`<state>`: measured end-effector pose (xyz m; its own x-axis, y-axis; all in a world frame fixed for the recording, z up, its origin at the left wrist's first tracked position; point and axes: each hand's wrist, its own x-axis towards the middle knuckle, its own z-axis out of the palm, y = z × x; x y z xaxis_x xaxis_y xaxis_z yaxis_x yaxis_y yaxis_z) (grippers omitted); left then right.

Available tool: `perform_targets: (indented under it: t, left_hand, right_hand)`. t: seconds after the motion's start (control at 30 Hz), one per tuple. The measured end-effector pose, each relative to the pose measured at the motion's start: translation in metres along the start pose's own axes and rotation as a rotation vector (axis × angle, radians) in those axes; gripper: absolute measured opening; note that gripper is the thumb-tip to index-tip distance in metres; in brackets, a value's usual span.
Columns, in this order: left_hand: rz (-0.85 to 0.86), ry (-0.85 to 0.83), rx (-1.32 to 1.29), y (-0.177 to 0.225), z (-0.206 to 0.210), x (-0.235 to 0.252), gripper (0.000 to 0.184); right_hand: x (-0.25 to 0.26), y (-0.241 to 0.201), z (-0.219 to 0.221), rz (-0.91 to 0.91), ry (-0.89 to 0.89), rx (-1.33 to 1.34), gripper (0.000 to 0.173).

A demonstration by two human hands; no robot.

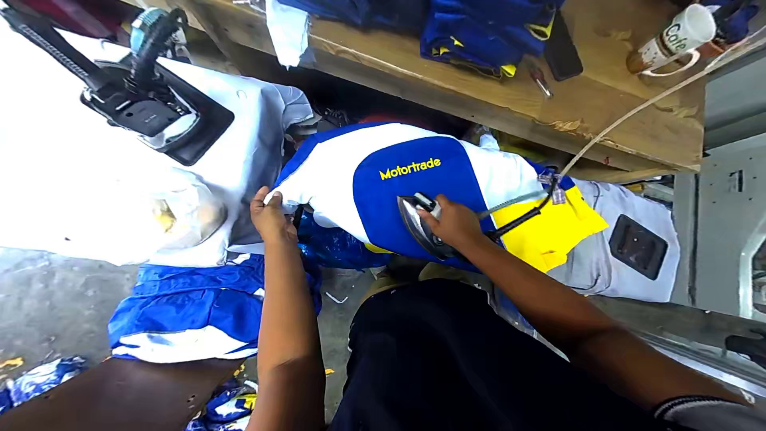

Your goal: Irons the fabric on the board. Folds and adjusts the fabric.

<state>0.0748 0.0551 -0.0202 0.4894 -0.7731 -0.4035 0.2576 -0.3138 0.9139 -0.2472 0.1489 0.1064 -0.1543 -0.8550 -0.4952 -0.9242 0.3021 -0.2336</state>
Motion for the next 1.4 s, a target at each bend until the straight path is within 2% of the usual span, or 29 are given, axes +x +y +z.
perform_targets:
  t: [0.23, 0.33, 0.43, 0.5, 0.67, 0.77, 0.83, 0.93, 1.07, 1.3, 1.4]
  left_hand:
    - [0.042, 0.124, 0.067, -0.012, 0.008, -0.025, 0.067]
    - [-0.033, 0.117, 0.157, -0.031, 0.007, -0.054, 0.071]
    - [-0.138, 0.045, 0.218, -0.053, 0.012, -0.078, 0.070]
    - [-0.128, -0.021, 0.270, -0.064, 0.013, -0.092, 0.073]
    - [0.106, -0.173, 0.424, -0.079, 0.010, -0.110, 0.091]
    - [0.288, -0.209, 0.525, -0.075, 0.013, -0.114, 0.092]
    - [0.386, -0.196, 0.638, -0.070, 0.018, -0.118, 0.089]
    - [0.405, -0.190, 0.808, -0.060, 0.030, -0.126, 0.083]
    - [0.325, -0.154, 0.913, -0.058, 0.047, -0.126, 0.063]
    - [0.301, -0.152, 1.047, -0.050, 0.044, -0.135, 0.057]
    - [0.289, -0.135, 1.055, -0.052, 0.046, -0.135, 0.058]
  right_hand:
    - [0.027, -0.086, 0.004, -0.274, -0.023, 0.059, 0.056]
    - [0.019, -0.091, 0.009, -0.339, -0.071, 0.048, 0.053]
    - [-0.003, -0.059, 0.013, -0.312, -0.085, 0.081, 0.052]
    - [-0.023, -0.024, 0.013, -0.221, -0.067, 0.128, 0.052]
    - [-0.066, 0.086, 0.012, 0.151, 0.041, 0.140, 0.058]
    - [-0.074, 0.141, 0.007, 0.354, 0.094, 0.119, 0.065]
    - [-0.068, 0.159, -0.001, 0.423, 0.113, 0.116, 0.066]
    - [-0.043, 0.161, -0.015, 0.441, 0.154, 0.148, 0.066]
    - [-0.019, 0.157, -0.029, 0.387, 0.160, 0.197, 0.066]
    - [-0.077, 0.194, -0.003, 0.279, 0.072, 0.116, 0.061]
    - [-0.078, 0.198, -0.002, 0.259, 0.077, 0.110, 0.062]
